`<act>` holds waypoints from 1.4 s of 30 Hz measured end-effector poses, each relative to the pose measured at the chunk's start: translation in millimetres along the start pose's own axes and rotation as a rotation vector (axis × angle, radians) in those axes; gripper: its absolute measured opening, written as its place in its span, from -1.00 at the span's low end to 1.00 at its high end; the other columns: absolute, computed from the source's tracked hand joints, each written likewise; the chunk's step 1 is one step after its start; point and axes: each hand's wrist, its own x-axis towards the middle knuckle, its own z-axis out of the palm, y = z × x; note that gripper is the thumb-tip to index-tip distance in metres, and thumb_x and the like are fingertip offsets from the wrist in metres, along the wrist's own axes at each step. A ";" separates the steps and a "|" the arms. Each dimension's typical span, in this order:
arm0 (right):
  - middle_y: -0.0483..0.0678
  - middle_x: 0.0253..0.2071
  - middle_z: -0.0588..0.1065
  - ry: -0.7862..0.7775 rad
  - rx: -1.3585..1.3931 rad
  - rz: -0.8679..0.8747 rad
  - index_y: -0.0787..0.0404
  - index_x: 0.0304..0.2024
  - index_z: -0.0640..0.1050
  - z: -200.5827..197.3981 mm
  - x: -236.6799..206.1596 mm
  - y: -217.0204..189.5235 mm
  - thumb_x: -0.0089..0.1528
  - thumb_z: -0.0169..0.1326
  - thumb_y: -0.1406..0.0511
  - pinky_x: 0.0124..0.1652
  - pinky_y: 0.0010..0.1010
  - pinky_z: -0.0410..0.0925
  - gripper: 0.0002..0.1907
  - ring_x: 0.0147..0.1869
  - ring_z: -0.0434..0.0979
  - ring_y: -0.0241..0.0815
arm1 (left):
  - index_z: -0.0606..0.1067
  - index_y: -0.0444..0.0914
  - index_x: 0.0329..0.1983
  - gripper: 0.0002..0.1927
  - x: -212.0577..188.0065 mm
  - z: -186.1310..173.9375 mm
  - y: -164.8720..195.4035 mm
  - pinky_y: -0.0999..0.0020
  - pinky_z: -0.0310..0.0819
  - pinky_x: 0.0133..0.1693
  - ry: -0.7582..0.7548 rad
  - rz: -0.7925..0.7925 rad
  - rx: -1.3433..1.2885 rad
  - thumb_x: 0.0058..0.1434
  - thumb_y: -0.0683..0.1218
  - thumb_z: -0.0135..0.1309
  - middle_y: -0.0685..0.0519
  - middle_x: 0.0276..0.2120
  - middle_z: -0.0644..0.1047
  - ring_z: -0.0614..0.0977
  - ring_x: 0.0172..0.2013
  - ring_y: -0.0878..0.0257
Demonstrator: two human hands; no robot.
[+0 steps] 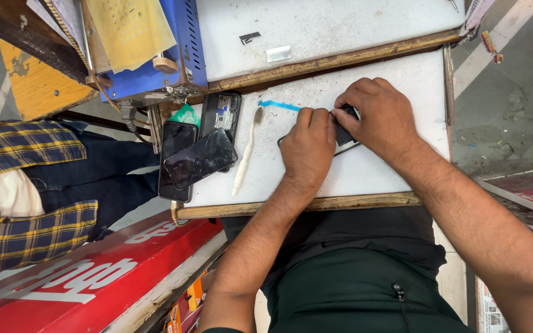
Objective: The person works on a disassembled smartphone on a cluttered workbench. They use a small metal tool to pry and adjust internal components near the top edge of the phone, then place the phone down and continue manipulating parts with their fingers. The person also handles a second damaged phone briefly before returning to the first device.
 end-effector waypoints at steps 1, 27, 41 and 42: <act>-0.11 -0.17 0.58 0.017 0.001 -0.008 0.12 -0.19 0.67 -0.1 -0.8 -1.7 0.23 0.34 0.21 -0.18 -0.31 0.49 -0.83 -0.05 0.56 -0.13 | 0.55 -0.23 -0.15 -0.87 0.2 -2.1 -1.7 0.28 0.62 -0.41 -0.007 -0.012 -0.021 0.32 -0.09 0.17 0.02 -0.24 0.54 0.68 -0.41 0.13; -0.09 -0.17 0.56 0.048 -0.037 -0.043 0.12 -0.20 0.66 0.6 -1.8 -2.8 0.22 0.36 0.21 -0.17 -0.30 0.49 -0.81 -0.05 0.56 -0.12 | 0.56 -0.23 -0.26 -0.78 18.4 -5.4 -27.6 0.31 0.56 -0.54 -0.152 0.104 0.088 0.32 0.02 0.16 0.03 -0.34 0.56 0.67 -0.50 0.17; -0.12 -0.18 0.54 -0.025 -0.035 -0.054 0.07 -0.12 0.69 2.7 -0.5 2.8 0.27 0.29 0.24 -0.17 -0.33 0.48 -0.85 -0.06 0.54 -0.16 | 0.56 -0.21 -0.24 -0.87 17.8 -4.2 -29.8 0.36 0.55 -0.51 -0.037 0.256 0.086 0.26 -0.07 0.23 0.09 -0.34 0.51 0.65 -0.46 0.25; -0.13 -0.19 0.54 -0.044 -0.042 -0.058 0.06 -0.11 0.70 2.7 -0.6 3.6 0.27 0.28 0.24 -0.17 -0.33 0.49 -0.85 -0.06 0.54 -0.17 | 0.56 -0.20 -0.24 -0.90 17.8 -3.1 -29.1 0.37 0.54 -0.51 -0.028 0.275 0.107 0.25 -0.11 0.24 0.10 -0.35 0.50 0.65 -0.45 0.27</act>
